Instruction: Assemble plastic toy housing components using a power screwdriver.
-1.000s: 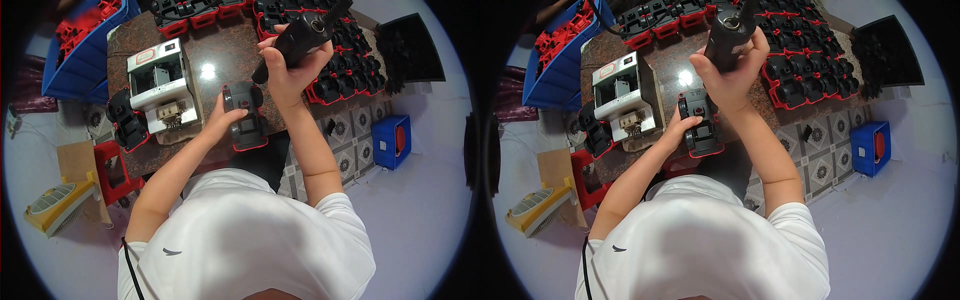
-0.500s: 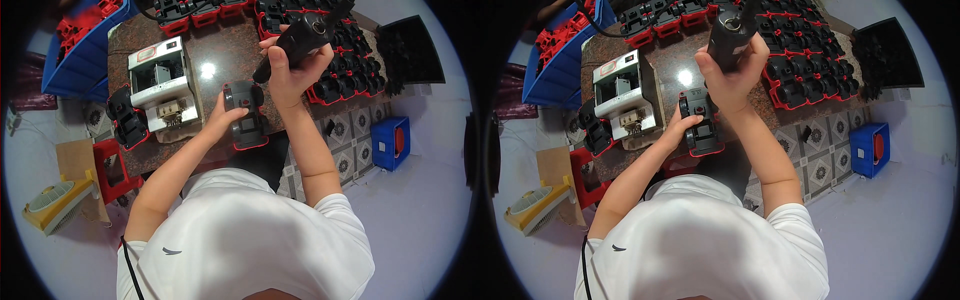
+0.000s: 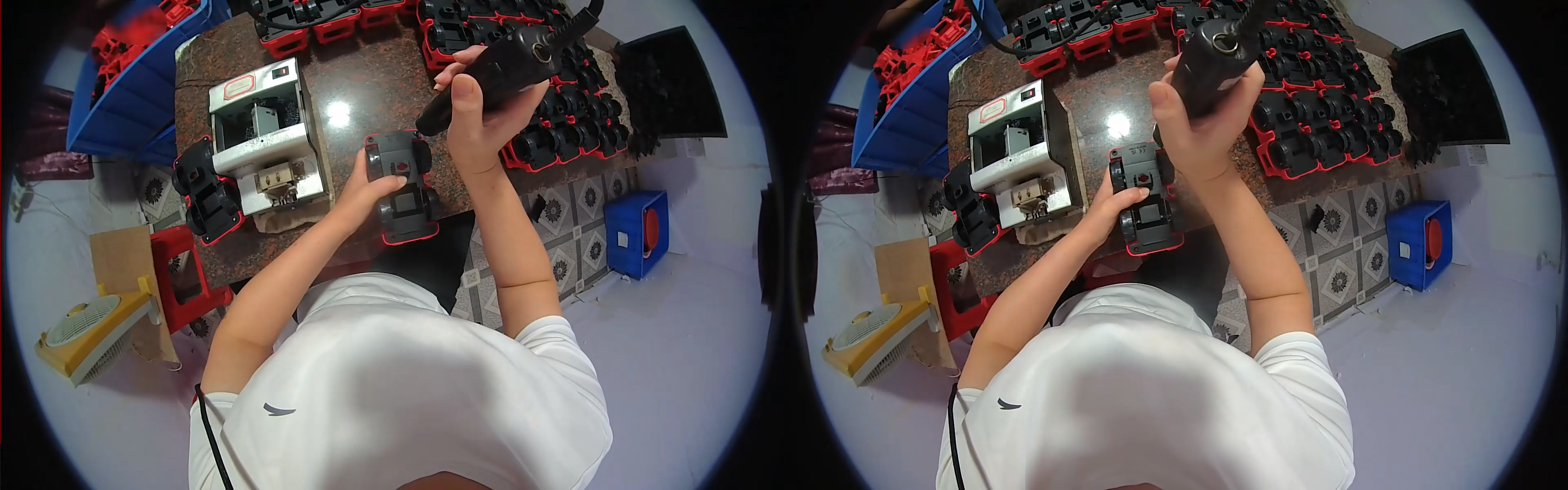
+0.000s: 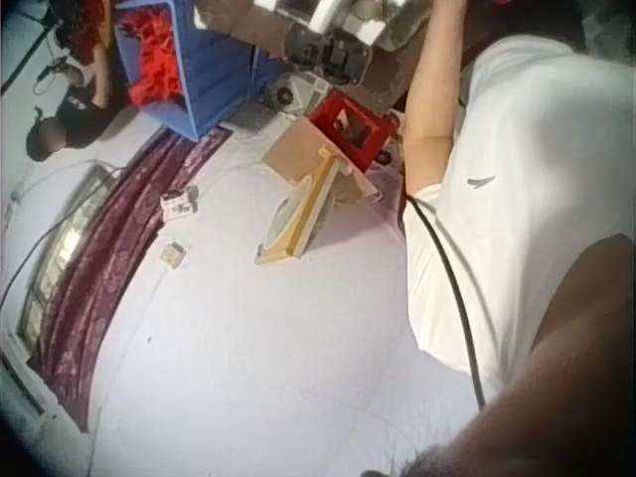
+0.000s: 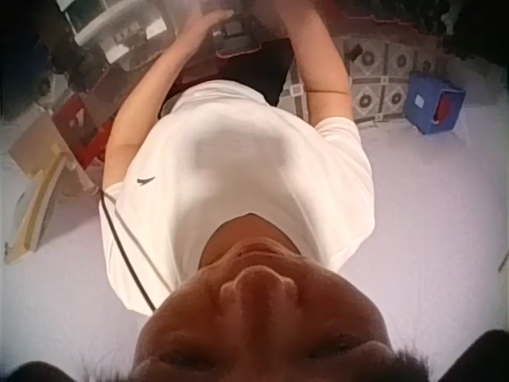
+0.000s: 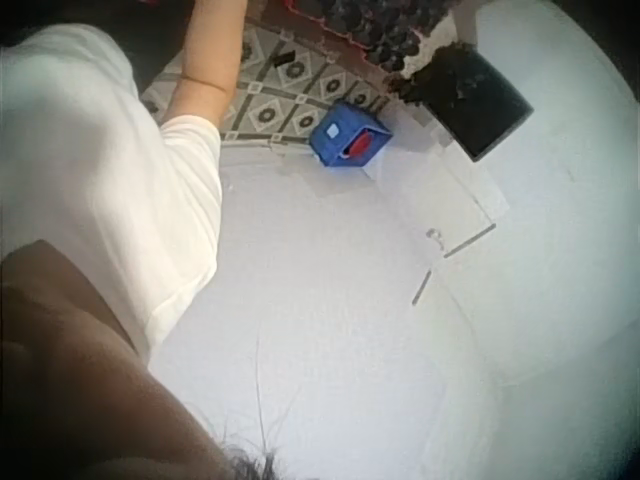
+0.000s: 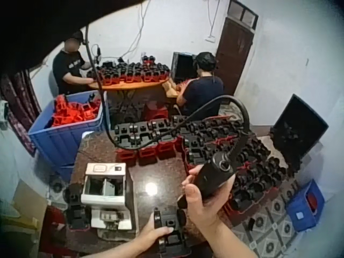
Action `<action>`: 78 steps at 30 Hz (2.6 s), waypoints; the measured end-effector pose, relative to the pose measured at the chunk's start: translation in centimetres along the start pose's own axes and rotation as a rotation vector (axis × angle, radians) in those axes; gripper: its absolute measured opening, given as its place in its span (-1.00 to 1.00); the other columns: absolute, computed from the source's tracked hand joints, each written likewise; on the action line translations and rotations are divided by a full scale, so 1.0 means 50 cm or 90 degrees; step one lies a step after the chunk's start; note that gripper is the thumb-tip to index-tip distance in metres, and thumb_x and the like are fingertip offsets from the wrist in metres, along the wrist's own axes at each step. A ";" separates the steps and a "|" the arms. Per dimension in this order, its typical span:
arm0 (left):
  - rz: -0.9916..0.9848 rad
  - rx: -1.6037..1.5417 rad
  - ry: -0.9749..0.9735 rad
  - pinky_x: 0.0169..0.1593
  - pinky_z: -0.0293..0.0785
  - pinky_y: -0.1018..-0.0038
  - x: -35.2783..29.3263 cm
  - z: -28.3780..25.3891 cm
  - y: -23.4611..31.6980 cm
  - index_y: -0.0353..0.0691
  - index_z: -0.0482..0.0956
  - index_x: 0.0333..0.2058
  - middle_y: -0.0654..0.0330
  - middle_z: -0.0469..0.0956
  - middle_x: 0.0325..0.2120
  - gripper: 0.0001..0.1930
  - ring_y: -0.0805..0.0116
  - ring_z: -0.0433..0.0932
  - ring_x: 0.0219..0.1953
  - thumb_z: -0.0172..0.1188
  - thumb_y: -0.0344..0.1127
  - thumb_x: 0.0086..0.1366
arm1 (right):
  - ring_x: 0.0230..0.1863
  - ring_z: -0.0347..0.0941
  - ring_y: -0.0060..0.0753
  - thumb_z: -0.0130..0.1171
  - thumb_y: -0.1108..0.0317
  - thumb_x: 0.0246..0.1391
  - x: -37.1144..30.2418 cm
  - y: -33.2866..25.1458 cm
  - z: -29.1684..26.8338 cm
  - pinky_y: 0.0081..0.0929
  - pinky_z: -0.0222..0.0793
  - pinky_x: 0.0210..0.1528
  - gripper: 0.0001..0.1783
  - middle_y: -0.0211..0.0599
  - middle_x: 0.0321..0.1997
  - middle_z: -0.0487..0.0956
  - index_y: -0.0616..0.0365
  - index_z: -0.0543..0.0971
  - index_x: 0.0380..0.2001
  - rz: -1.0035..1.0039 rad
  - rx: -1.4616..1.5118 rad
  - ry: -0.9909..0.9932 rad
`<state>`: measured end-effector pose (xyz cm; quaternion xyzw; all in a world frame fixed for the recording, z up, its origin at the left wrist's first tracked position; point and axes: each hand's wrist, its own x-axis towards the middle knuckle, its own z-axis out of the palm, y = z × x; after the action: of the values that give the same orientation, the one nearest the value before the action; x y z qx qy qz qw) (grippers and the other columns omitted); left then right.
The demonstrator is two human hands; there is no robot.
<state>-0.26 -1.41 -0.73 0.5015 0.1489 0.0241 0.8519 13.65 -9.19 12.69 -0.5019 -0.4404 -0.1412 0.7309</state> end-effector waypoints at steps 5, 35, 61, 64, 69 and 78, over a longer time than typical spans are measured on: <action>0.014 0.021 0.016 0.16 0.22 0.36 -0.003 0.002 0.003 -0.28 0.05 0.18 0.08 0.32 0.00 -0.21 0.29 0.33 0.06 0.27 -0.26 0.03 | -0.44 0.47 -0.40 0.22 0.26 0.08 -0.001 0.007 0.008 -0.42 0.49 -0.40 -0.43 -0.07 -0.26 0.48 0.14 0.10 -0.03 -0.026 0.006 0.019; 0.020 0.036 0.019 0.18 0.20 0.36 -0.002 0.003 0.007 -0.30 0.03 0.20 0.09 0.31 0.02 -0.19 0.29 0.31 0.08 0.27 -0.27 0.02 | -0.46 0.46 -0.41 0.20 0.16 0.10 0.002 -0.005 0.001 -0.41 0.49 -0.41 -0.45 -0.11 -0.27 0.48 0.20 0.15 -0.06 -0.004 -0.004 0.058; 0.024 0.007 -0.009 0.16 0.26 0.36 -0.048 -0.002 0.041 -0.22 0.04 0.22 0.15 0.33 0.03 -0.17 0.32 0.35 0.07 0.31 -0.36 0.00 | -0.54 0.41 -0.67 0.35 0.43 -0.10 0.109 -0.015 -0.012 -0.68 0.34 -0.55 -0.54 -0.43 -0.45 0.48 0.12 0.31 -0.19 0.149 -0.202 -0.199; 0.046 0.001 -0.058 0.18 0.23 0.38 -0.118 0.009 0.115 -0.23 0.03 0.26 0.19 0.34 0.05 -0.11 0.34 0.34 0.08 0.31 -0.45 -0.06 | -0.55 0.38 -0.62 0.34 0.34 -0.12 0.050 0.015 -0.056 -0.61 0.28 -0.57 -0.45 -0.41 -0.47 0.44 0.10 0.28 -0.09 0.308 -0.182 -0.338; 0.047 -0.183 -0.060 0.14 0.36 0.28 -0.156 -0.047 0.189 -0.24 0.32 0.11 0.13 0.44 -0.01 -0.34 0.21 0.44 0.04 0.27 -0.37 -0.04 | -0.37 0.45 -0.35 0.30 0.13 -0.09 -0.102 0.100 -0.107 -0.38 0.36 -0.35 -0.45 -0.17 -0.40 0.47 0.16 0.26 -0.15 0.416 -0.262 -0.474; 0.018 -0.315 -0.142 0.10 0.44 0.20 -0.128 -0.020 0.187 -0.21 0.30 0.12 0.10 0.44 0.01 -0.38 0.16 0.46 0.03 0.26 -0.21 0.09 | -0.05 0.37 0.08 0.27 0.04 -0.15 -0.167 0.147 -0.124 -0.15 0.31 -0.01 -0.44 0.08 -0.14 0.46 0.26 0.44 -0.20 0.293 -0.574 -0.534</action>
<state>-5.62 2.89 8.34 0.2797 0.0365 0.0160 0.9593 16.77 -13.13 1.00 -0.8529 -0.4669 0.0555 0.2270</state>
